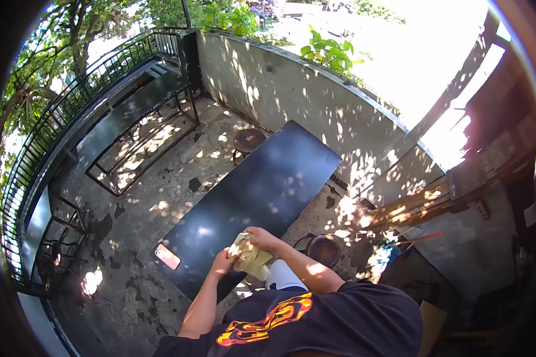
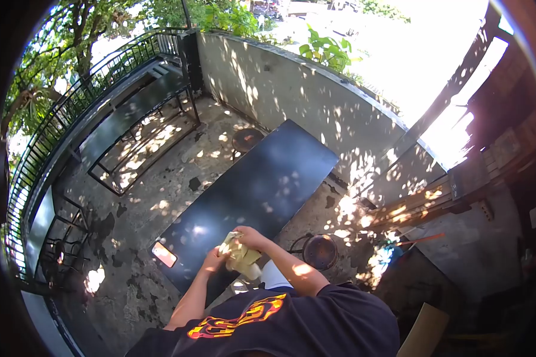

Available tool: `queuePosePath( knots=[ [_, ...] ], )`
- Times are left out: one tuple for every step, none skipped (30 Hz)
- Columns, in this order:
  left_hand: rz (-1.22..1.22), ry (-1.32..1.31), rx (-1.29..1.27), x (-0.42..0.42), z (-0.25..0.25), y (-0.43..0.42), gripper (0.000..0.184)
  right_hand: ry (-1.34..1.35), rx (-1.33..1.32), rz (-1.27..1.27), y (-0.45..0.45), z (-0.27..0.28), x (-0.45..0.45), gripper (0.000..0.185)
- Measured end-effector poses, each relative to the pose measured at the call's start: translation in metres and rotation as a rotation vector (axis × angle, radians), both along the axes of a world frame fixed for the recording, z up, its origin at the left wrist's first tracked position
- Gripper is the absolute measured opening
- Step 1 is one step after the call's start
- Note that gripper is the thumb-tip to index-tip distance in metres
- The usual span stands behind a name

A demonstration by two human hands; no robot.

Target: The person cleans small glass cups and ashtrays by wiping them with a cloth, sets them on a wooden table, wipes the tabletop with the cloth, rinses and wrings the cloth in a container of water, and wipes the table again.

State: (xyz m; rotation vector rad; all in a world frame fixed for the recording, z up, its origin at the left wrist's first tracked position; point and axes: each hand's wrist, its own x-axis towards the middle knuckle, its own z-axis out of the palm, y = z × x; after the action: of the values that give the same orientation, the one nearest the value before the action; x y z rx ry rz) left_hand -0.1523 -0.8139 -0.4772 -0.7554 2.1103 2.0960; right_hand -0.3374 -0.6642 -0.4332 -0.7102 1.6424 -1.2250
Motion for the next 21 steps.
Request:
queuePosePath(
  knots=[
    [0.024,0.007,0.05,0.001,-0.002,-0.004,0.023,0.195,0.078,-0.006,0.006,0.007,-0.013,0.03],
    [0.013,0.018,0.076,-0.002,-0.004,-0.009,0.021,0.22,0.093,0.018,0.013,0.01,-0.027,0.033],
    [-0.001,0.024,0.101,-0.003,-0.008,-0.015,0.02,0.239,0.106,0.041,0.022,0.01,-0.039,0.035],
    [-0.014,0.026,0.126,-0.003,-0.012,-0.018,0.019,0.255,0.119,0.063,0.028,0.008,-0.049,0.038],
    [-0.014,0.025,0.131,-0.005,-0.019,-0.02,0.022,0.269,0.177,0.078,0.031,0.007,-0.061,0.037],
    [-0.03,-0.017,0.024,-0.013,0.003,-0.018,0.022,0.279,0.237,0.097,0.035,0.004,-0.071,0.035],
    [-0.046,-0.066,-0.077,-0.018,0.025,-0.012,0.023,0.282,0.301,0.12,0.043,0.0,-0.075,0.034],
    [-0.055,-0.098,-0.189,-0.033,0.05,-0.008,0.023,0.31,0.306,0.127,0.048,-0.003,-0.081,0.033],
    [-0.023,-0.248,-0.399,-0.045,0.054,-0.003,0.027,0.355,0.298,0.131,0.045,-0.003,-0.092,0.033],
    [0.017,-0.222,-0.386,-0.056,0.017,-0.005,0.029,0.384,0.296,0.137,0.043,-0.007,-0.098,0.032],
    [0.062,-0.213,-0.464,-0.068,0.029,0.0,0.03,0.434,0.294,0.104,0.041,0.015,-0.101,0.034],
    [0.105,-0.198,-0.541,-0.085,0.043,0.006,0.031,0.43,0.268,0.144,0.037,0.021,-0.109,0.034],
    [0.184,-0.188,-0.506,-0.098,0.033,0.006,0.032,0.425,0.244,0.184,0.033,0.025,-0.115,0.035],
    [0.262,-0.176,-0.468,-0.112,0.023,0.006,0.032,0.42,0.223,0.224,0.029,0.029,-0.121,0.036],
    [0.281,-0.152,-0.507,-0.125,0.038,0.009,0.034,0.441,0.146,0.267,0.025,0.034,-0.122,0.036],
    [0.307,-0.175,-0.486,-0.138,0.043,0.013,0.033,0.4,0.116,0.26,0.023,0.038,-0.119,0.037],
    [0.335,-0.195,-0.467,-0.153,0.045,0.014,0.032,0.362,0.085,0.254,0.019,0.043,-0.116,0.039],
    [0.366,-0.209,-0.449,-0.165,0.039,0.012,0.032,0.33,0.051,0.247,0.015,0.043,-0.116,0.041],
    [0.354,-0.249,-0.355,-0.176,0.023,0.005,0.028,0.343,0.055,0.294,0.011,0.037,-0.114,0.049],
    [0.325,-0.274,-0.362,-0.183,0.027,0.004,0.026,0.348,0.124,0.287,0.011,0.062,-0.11,0.053],
    [0.297,-0.302,-0.366,-0.188,0.036,0.006,0.025,0.352,0.117,0.227,0.009,0.059,-0.111,0.05]
  ],
)
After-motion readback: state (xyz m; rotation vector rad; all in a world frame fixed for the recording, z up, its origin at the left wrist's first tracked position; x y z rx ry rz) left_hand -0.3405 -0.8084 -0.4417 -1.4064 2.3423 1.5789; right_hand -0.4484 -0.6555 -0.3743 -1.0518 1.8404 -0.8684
